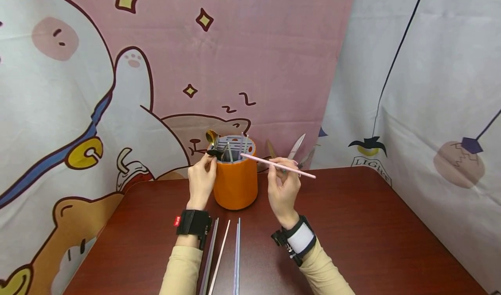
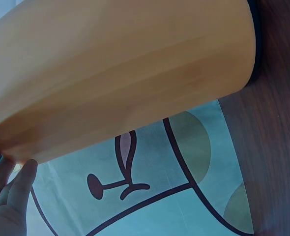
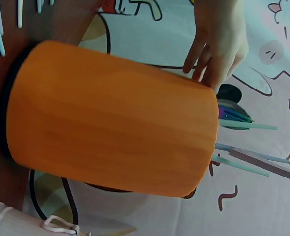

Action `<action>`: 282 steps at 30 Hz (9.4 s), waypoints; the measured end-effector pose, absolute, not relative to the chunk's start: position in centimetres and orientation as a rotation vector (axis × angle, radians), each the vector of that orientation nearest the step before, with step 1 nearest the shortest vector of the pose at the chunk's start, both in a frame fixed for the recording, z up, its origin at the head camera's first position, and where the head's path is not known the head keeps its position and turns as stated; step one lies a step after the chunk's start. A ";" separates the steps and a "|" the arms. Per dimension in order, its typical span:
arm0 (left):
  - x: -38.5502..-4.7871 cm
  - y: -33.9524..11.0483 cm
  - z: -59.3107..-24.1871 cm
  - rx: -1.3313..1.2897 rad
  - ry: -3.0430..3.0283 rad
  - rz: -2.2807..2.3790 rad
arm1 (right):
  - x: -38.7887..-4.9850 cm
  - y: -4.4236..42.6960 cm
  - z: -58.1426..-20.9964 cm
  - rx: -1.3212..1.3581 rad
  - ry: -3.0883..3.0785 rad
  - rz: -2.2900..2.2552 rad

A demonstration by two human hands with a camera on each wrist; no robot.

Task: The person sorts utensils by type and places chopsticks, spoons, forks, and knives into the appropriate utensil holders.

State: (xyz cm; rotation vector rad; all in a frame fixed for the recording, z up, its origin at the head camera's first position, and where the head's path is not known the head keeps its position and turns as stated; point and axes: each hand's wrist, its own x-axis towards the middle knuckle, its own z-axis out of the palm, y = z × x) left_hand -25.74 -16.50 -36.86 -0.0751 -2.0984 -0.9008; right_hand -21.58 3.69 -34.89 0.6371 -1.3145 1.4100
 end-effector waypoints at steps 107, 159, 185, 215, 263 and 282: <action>-25.8 -16.5 -36.9 -0.074 -2.089 -0.919 | -15.9 -0.9 -46.2 0.442 -3.206 0.491; -25.9 -16.5 -37.0 -0.098 -2.054 -0.882 | -17.9 5.2 -38.3 0.499 -2.429 1.574; -25.9 -16.4 -37.0 -0.094 -2.052 -0.893 | -17.7 5.6 -37.5 0.560 -1.760 1.549; -25.7 -16.3 -36.8 -0.086 -2.083 -0.887 | -22.3 3.8 -32.7 0.619 -1.314 1.451; -25.8 -16.4 -37.0 -0.087 -2.072 -0.914 | -25.9 2.0 -34.7 0.587 -2.086 1.115; -25.9 -16.3 -37.1 -0.068 -2.042 -0.931 | -19.6 5.7 -38.8 0.560 -2.045 1.204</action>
